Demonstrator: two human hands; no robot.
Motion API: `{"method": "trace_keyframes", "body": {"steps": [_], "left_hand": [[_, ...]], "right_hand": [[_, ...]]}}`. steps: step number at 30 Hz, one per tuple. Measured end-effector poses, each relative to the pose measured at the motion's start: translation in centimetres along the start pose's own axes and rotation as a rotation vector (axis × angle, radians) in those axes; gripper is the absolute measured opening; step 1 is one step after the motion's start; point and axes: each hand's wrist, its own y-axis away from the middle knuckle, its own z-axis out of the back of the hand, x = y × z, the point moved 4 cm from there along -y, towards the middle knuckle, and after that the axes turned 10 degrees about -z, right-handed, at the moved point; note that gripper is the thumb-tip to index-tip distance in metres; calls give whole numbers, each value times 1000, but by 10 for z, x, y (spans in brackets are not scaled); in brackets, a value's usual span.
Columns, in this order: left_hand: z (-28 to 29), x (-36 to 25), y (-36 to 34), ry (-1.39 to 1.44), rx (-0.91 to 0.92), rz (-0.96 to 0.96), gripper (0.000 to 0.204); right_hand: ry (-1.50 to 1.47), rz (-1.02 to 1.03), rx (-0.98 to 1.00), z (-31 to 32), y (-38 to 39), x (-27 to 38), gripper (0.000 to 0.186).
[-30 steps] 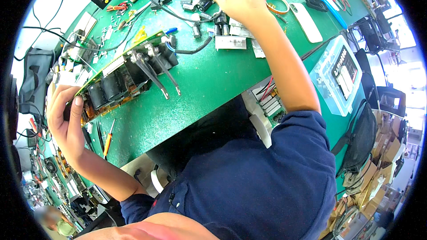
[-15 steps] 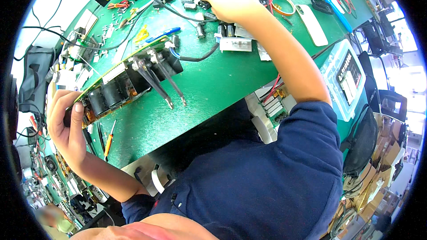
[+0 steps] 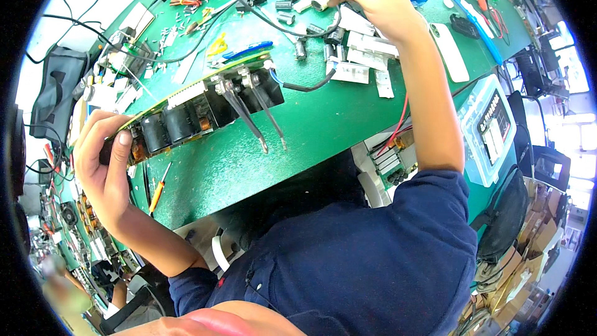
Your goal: The person solders components on a circuit board with a soldering iron and wire, then clips a component with pliers.
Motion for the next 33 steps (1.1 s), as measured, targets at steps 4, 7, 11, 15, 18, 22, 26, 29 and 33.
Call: {"method": "trace_keyframes", "body": {"steps": [4, 7, 11, 15, 18, 22, 26, 29, 33], "left_hand": [[1, 1, 1, 4, -2, 6, 11], [1, 4, 3, -93, -22, -75, 11], [4, 9, 4, -10, -33, -27, 12], [2, 15, 5, 24, -62, -2, 15], [4, 11, 7, 26, -70, -2, 15], [4, 9, 10, 15, -76, -16, 15], [4, 4, 8, 13, -62, -13, 15], [3, 4, 10, 22, -61, -16, 12], [2, 1, 9, 7, -79, 14, 11]], "right_hand": [[-53, 105, -89, 2, 38, 6, 35], [-94, 139, -25, 13, 65, 0, 39], [-357, 211, -160, 0, 102, -12, 36], [-78, 209, -331, -14, 132, -17, 33], [345, 230, -502, -26, 130, -15, 35], [859, 211, -482, -20, 108, -11, 35], [1158, 256, -487, -16, 69, -19, 31], [1337, 238, -422, -18, 31, -37, 30], [1597, 248, -176, -9, -5, -51, 28]]}}
